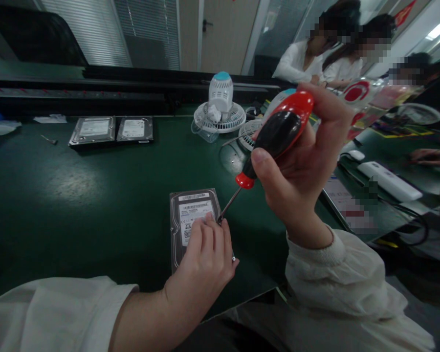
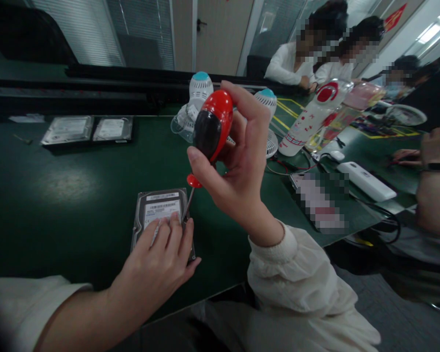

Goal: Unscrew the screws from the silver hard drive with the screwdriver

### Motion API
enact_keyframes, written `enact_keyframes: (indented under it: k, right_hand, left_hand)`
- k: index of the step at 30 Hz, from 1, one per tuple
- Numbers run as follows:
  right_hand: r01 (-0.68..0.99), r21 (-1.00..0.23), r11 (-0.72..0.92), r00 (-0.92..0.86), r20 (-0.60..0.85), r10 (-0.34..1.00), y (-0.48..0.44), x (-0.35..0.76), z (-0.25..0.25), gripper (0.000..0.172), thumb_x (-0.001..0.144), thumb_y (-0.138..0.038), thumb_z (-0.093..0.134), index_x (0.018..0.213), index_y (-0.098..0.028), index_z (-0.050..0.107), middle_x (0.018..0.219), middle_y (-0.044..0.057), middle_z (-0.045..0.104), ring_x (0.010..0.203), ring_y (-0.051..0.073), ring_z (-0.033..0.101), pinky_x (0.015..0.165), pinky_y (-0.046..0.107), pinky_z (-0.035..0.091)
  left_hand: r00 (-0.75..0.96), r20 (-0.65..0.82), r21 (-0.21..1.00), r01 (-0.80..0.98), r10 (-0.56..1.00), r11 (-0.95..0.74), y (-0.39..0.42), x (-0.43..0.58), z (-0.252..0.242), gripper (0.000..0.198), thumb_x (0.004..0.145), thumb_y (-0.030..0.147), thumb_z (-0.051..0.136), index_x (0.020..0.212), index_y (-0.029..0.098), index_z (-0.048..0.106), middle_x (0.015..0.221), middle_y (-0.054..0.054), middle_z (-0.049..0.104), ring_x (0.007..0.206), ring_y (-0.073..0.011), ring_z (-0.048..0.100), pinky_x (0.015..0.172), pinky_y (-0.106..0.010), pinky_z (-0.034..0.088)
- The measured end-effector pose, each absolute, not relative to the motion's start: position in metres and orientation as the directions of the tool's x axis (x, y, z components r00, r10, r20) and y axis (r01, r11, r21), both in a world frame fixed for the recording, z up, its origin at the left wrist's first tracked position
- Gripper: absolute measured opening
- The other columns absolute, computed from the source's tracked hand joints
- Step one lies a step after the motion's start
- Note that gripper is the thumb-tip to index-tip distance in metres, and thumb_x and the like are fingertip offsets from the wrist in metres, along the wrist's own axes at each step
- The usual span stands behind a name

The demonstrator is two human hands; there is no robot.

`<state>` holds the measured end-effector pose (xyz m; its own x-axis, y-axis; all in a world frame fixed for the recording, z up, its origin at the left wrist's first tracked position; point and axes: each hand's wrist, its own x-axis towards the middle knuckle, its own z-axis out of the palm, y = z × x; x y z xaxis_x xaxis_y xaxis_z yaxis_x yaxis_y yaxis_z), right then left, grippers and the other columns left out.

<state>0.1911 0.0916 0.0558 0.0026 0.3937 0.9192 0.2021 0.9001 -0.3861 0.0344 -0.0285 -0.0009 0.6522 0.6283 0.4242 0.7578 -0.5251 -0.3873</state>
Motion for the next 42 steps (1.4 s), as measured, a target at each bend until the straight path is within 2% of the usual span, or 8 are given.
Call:
enact_keyframes:
  k: [7,10,18,23,28,34,42]
  right_hand:
    - [0.198,-0.324,0.925,0.007,0.944,0.329,0.0952,0.1936,0.0571,0.057,0.081,-0.038,0.078,0.135,-0.041,0.059,0.138,0.002,0.048,0.106,0.02,0.064,0.078,0.03,0.065]
    - [0.224,-0.345,0.911,0.015,0.936,0.351,0.095,0.1935,0.0572,0.054,0.083,-0.04,0.077,0.134,-0.042,0.058,0.138,0.002,0.048,0.105,0.02,0.064,0.078,0.03,0.065]
    - [0.189,-0.348,0.918,-0.02,0.934,0.357,0.0967,0.1938,0.0561,0.059,0.081,-0.035,0.075,0.137,-0.044,0.057,0.14,-0.001,0.047,0.105,0.017,0.063,0.074,0.025,0.062]
    - [0.155,-0.321,0.934,-0.015,0.945,0.327,0.0952,0.1935,0.0567,0.061,0.078,-0.029,0.076,0.136,-0.04,0.06,0.138,0.002,0.047,0.107,0.019,0.064,0.07,0.027,0.061]
    - [0.242,-0.401,0.884,0.012,0.912,0.41,0.0918,0.1925,0.0565,0.055,0.084,-0.044,0.073,0.135,-0.048,0.055,0.142,-0.001,0.047,0.105,0.02,0.064,0.08,0.033,0.062]
    - [0.211,-0.348,0.913,0.012,0.935,0.354,0.0933,0.1929,0.0573,0.059,0.079,-0.033,0.074,0.134,-0.045,0.058,0.139,0.0,0.047,0.105,0.019,0.064,0.069,0.028,0.06]
    - [0.214,-0.335,0.918,-0.012,0.938,0.345,0.0958,0.1945,0.057,0.059,0.08,-0.031,0.074,0.136,-0.043,0.058,0.14,0.001,0.047,0.107,0.021,0.064,0.065,0.028,0.061]
  left_hand:
    - [0.654,0.418,-0.389,0.756,0.631,-0.526,-0.028,0.0339,-0.0007,0.067,0.089,0.052,0.072,0.128,-0.003,0.073,0.118,-0.031,0.076,0.102,-0.0368,0.075,0.095,-0.047,0.056]
    - [0.655,0.419,-0.404,0.754,0.628,-0.517,-0.0277,0.0343,0.0003,0.066,0.088,0.053,0.071,0.127,-0.001,0.074,0.117,-0.029,0.077,0.1,-0.0354,0.075,0.094,-0.045,0.056]
    - [0.651,0.423,-0.428,0.756,0.63,-0.495,-0.028,0.0347,0.0003,0.065,0.088,0.053,0.069,0.127,0.002,0.075,0.117,-0.027,0.078,0.1,-0.034,0.076,0.093,-0.043,0.057]
    - [0.655,0.415,-0.434,0.753,0.632,-0.495,-0.0283,0.0343,0.0015,0.062,0.089,0.051,0.068,0.127,0.003,0.075,0.117,-0.026,0.078,0.1,-0.0334,0.076,0.094,-0.043,0.057]
    - [0.661,0.407,-0.446,0.746,0.63,-0.494,-0.0279,0.0348,0.0026,0.063,0.09,0.052,0.068,0.128,0.003,0.075,0.118,-0.025,0.078,0.101,-0.0335,0.076,0.095,-0.043,0.057]
    - [0.669,0.392,-0.436,0.739,0.631,-0.513,-0.0273,0.034,0.0023,0.066,0.091,0.053,0.068,0.131,0.001,0.072,0.119,-0.027,0.077,0.102,-0.0344,0.075,0.095,-0.044,0.056]
    - [0.661,0.387,-0.41,0.748,0.642,-0.523,-0.0289,0.0333,-0.0004,0.065,0.093,0.051,0.067,0.132,-0.001,0.071,0.121,-0.028,0.076,0.104,-0.0356,0.074,0.096,-0.047,0.055]
